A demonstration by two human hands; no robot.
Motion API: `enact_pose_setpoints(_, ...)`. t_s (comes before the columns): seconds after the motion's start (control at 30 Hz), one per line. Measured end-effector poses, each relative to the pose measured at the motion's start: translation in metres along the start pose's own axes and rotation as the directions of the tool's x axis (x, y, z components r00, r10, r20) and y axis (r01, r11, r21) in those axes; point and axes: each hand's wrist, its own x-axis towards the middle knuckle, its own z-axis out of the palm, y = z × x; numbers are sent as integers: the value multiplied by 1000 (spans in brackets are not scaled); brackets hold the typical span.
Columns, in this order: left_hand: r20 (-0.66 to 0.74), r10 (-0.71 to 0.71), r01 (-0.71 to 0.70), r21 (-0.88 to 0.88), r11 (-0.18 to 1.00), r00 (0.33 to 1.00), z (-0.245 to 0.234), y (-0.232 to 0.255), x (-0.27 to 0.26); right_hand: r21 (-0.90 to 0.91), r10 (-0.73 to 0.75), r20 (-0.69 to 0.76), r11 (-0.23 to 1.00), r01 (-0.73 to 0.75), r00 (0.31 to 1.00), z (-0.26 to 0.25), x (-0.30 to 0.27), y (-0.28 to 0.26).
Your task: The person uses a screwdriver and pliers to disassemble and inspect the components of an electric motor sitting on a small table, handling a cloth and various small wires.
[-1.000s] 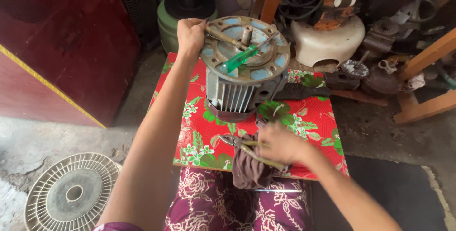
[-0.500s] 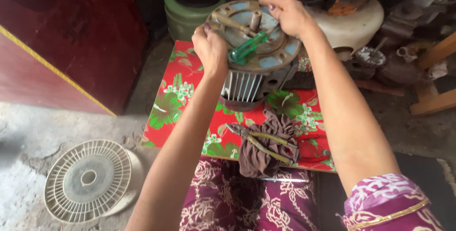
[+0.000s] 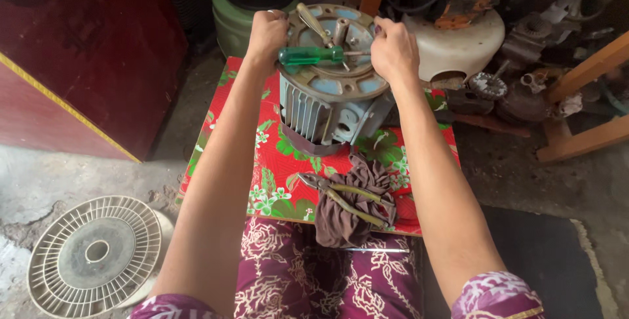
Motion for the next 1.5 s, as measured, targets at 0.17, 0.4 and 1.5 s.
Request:
enact_pose_setpoints(0.17, 30, -32, 31, 37, 999, 999, 4, 20, -6, 192, -67, -350, 971, 141, 934, -37, -79, -52)
enact_pose_setpoints(0.4, 22, 33, -31, -81, 996, 999, 5, -1, -1, -97, -259, 568, 921, 376, 781, -41, -256, -50)
enact_pose_setpoints(1.5, -20, 45, -46, -53, 998, 999, 3, 12, 4, -186, -76, 594, 955, 229, 801, -15, -252, -40)
